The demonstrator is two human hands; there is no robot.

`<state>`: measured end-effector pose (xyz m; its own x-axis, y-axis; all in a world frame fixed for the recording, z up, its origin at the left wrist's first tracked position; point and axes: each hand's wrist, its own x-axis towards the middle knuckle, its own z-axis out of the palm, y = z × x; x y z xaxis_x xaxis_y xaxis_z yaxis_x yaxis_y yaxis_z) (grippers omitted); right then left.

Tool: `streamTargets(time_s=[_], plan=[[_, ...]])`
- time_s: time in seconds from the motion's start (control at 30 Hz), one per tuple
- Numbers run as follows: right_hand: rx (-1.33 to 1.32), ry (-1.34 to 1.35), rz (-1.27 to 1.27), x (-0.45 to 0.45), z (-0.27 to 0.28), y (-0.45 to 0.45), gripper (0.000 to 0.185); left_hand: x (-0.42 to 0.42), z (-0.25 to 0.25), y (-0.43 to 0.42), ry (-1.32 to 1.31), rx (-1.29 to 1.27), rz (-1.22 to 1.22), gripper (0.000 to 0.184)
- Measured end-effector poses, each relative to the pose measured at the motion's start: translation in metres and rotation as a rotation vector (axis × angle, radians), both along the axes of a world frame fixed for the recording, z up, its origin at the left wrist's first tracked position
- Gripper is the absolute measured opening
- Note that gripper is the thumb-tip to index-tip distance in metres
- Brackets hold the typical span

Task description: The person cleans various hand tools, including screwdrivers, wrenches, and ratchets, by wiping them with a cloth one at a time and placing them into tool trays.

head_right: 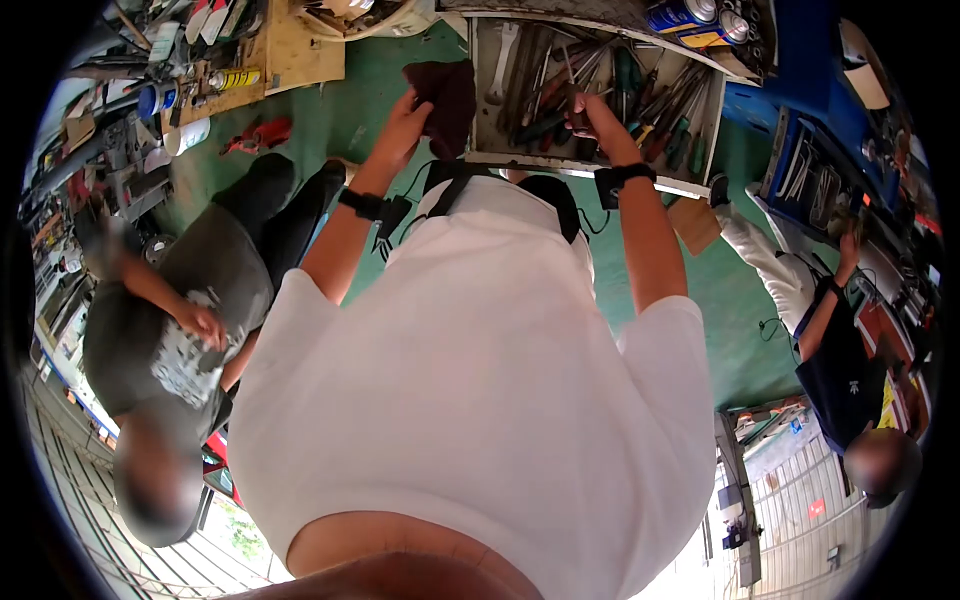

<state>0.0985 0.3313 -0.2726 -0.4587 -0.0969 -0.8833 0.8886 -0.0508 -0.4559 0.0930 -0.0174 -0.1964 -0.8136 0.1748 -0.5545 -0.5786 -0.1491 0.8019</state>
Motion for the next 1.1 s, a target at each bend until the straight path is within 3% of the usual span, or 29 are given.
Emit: streamTargets(time_s=[0.07, 0.13, 0.17, 0.23, 0.3, 0.47, 0.57, 0.63, 0.77, 0.83, 0.97, 1.03, 1.1], plan=[[-0.051, 0.017, -0.008, 0.010, 0.041, -0.003, 0.033, -0.006, 0.005, 0.015, -0.037, 0.044, -0.042, 0.043], [-0.101, 0.142, -0.033, 0.019, 0.092, -0.017, 0.078, -0.016, 0.021, 0.032, -0.305, 0.179, -0.053, 0.052], [-0.232, 0.198, -0.023, 0.025, 0.095, -0.013, 0.095, -0.019, 0.030, 0.040, -0.303, 0.180, -0.058, 0.052], [-0.235, 0.262, -0.020, 0.031, 0.137, -0.024, 0.092, -0.023, 0.051, 0.056, -0.326, 0.393, -0.208, 0.062], [-0.227, 0.374, -0.018, 0.039, 0.170, -0.037, 0.087, -0.024, 0.074, 0.073, -0.328, 0.421, -0.239, 0.057], [-0.112, 0.424, 0.107, 0.044, 0.194, -0.050, 0.075, -0.031, 0.060, 0.069, -0.352, 0.581, -0.393, 0.048], [-0.072, 0.514, 0.119, 0.046, 0.194, -0.050, 0.066, -0.034, 0.062, 0.064, -0.144, 0.952, -0.543, 0.044], [0.004, 0.518, 0.185, 0.044, 0.206, -0.052, 0.054, -0.031, 0.070, 0.064, -0.116, 0.454, -0.575, 0.043], [0.163, 0.534, 0.352, 0.038, 0.226, -0.061, 0.042, -0.024, 0.090, 0.070, 0.026, 0.484, -0.422, 0.047], [0.433, 0.785, 0.625, 0.039, 0.224, -0.063, 0.036, -0.026, 0.092, 0.071, 0.082, 0.334, -0.494, 0.040], [0.548, 0.843, 0.622, 0.037, 0.233, -0.075, 0.034, -0.026, 0.101, 0.076, 0.151, 0.068, -0.562, 0.035], [0.632, 0.887, 0.598, 0.036, 0.233, -0.076, 0.030, -0.020, 0.106, 0.079, 0.206, 0.195, -0.312, 0.028], [0.599, 0.912, 0.563, 0.036, 0.243, -0.076, 0.027, -0.010, 0.119, 0.079, 0.217, 0.141, -0.202, 0.026]])
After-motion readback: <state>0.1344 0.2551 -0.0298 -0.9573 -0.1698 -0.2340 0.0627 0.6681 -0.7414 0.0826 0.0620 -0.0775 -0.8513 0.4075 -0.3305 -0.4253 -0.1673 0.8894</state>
